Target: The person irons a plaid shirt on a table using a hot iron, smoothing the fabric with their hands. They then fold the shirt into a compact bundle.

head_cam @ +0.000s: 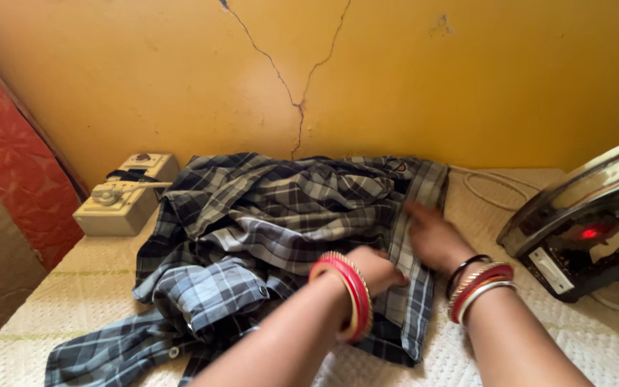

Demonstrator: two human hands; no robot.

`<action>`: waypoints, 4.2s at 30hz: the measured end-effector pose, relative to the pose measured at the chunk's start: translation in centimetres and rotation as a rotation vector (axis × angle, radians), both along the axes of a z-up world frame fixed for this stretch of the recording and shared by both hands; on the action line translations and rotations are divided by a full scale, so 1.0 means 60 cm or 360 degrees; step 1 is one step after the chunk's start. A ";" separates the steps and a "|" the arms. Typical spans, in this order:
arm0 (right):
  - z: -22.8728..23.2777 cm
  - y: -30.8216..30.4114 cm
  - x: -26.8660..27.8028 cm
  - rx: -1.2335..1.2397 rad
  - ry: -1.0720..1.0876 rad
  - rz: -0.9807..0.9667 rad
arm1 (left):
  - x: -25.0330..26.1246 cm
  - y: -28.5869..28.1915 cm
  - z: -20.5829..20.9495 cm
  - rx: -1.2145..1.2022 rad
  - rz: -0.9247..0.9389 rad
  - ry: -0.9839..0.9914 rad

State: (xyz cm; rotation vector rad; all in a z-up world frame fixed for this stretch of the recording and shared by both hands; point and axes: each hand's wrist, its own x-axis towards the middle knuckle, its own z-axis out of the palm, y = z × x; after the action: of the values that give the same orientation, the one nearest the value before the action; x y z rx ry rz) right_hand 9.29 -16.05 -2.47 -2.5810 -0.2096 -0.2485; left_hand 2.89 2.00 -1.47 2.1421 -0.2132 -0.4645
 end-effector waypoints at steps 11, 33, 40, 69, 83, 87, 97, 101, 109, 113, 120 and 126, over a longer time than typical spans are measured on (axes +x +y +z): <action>-0.012 0.006 0.006 -0.0065 0.0028 -0.0034 | -0.071 0.036 0.150 0.1129 -0.0358 -0.0278; 0.046 0.028 -0.081 -0.0468 0.0200 -0.0057 | -0.120 0.056 0.060 0.0798 -0.0680 -0.1162; 0.060 0.033 -0.115 -0.0431 0.0172 -0.0118 | -0.131 0.061 0.037 0.0859 -0.0708 -0.1199; 0.139 -0.088 -0.314 -0.0234 0.0358 -0.0473 | -0.101 -0.059 0.041 0.0935 -0.0579 -0.1021; 0.165 -0.146 -0.339 -0.0275 0.0528 -0.0850 | -0.143 -0.199 0.058 0.1056 -0.0300 -0.0711; 0.166 -0.175 -0.337 -0.0333 0.0531 -0.0937 | -0.155 -0.197 0.047 0.1136 -0.0307 -0.0861; 0.144 -0.237 -0.300 0.0152 0.0350 -0.0942 | -0.166 -0.181 0.064 0.1047 -0.0297 -0.0881; 0.116 -0.233 -0.281 0.0470 0.0035 -0.0907 | -0.164 -0.178 0.064 0.1009 -0.0312 -0.0864; 0.115 -0.199 -0.266 0.0740 -0.0456 -0.0954 | -0.151 -0.179 0.050 0.0953 -0.0308 -0.0893; 0.103 -0.207 -0.250 0.1619 -0.0725 -0.0387 | -0.149 -0.177 0.048 0.0924 -0.0305 -0.0918; 0.081 -0.206 -0.234 0.2123 -0.0834 -0.0174 | -0.156 -0.175 0.057 0.0888 -0.0311 -0.0893; 0.090 -0.186 -0.212 0.2131 -0.1034 -0.0307 | -0.155 -0.166 0.070 0.0853 -0.0380 -0.0758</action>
State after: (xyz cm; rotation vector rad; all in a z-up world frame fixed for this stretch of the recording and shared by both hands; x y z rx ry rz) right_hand -3.42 -27.23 2.90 -1.1309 0.0095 -0.9200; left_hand -6.41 -7.93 2.71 2.7507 -0.6812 -0.1393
